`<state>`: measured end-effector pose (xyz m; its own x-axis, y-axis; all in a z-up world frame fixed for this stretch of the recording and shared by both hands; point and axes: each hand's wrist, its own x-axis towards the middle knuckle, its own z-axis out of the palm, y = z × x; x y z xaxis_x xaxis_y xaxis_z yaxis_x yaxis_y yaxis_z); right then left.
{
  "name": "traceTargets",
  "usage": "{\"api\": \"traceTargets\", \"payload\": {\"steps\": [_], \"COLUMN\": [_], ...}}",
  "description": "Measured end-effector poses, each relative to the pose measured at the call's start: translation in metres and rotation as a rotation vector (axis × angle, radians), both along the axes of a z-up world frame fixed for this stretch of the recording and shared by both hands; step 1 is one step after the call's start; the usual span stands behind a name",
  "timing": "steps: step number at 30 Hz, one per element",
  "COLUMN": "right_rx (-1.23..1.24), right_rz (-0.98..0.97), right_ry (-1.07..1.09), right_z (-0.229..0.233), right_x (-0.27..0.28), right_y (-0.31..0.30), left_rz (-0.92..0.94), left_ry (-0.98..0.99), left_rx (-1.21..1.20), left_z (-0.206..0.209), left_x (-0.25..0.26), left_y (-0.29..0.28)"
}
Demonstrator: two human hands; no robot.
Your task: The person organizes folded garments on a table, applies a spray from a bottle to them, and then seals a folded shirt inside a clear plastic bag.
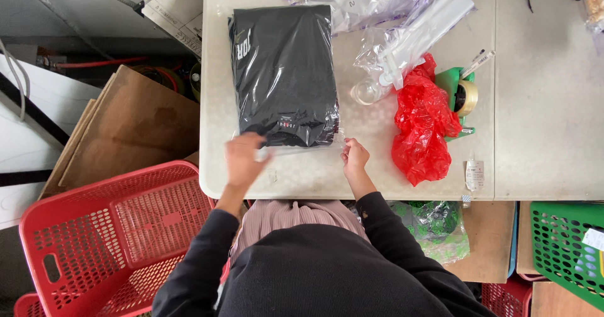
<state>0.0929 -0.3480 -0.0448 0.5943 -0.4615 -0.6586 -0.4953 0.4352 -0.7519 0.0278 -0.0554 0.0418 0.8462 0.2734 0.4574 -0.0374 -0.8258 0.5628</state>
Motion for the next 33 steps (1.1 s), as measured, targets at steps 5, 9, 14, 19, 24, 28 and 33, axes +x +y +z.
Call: {"api": "traceTargets", "payload": {"steps": [5,9,14,19,24,28,33], "right_rx": [-0.012,-0.103,-1.481,-1.565,-1.353,-1.003,-0.966], "right_rz": [0.056,0.136,1.190,1.371,1.458,1.437,1.274], "right_ry": [0.037,0.082,-0.581,-0.729,-0.689,-0.634,-0.612], "right_z": [-0.002,0.044,0.123,0.059,0.056,0.062,0.035], "right_x": [0.001,-0.009,-0.020,0.003,0.031,0.040,0.043], "right_y": [-0.004,0.002,0.027,-0.003,-0.030,-0.039,-0.063], "left_rz": [-0.341,-0.354,-0.376,-0.407,-0.461,-0.455,-0.417], "left_ry": [-0.194,-0.064,0.138,0.172,0.253,0.357,0.734], "left_rx": [0.468,0.387,0.346,0.263,0.155,0.143,0.120], "left_z": [-0.060,-0.067,-0.092,-0.080,-0.073,-0.067,-0.043], "left_x": [0.015,0.026,0.037,0.036,0.034,0.032,0.046], "left_y": [-0.029,-0.025,-0.020,-0.014,0.007,0.015,0.011]}}
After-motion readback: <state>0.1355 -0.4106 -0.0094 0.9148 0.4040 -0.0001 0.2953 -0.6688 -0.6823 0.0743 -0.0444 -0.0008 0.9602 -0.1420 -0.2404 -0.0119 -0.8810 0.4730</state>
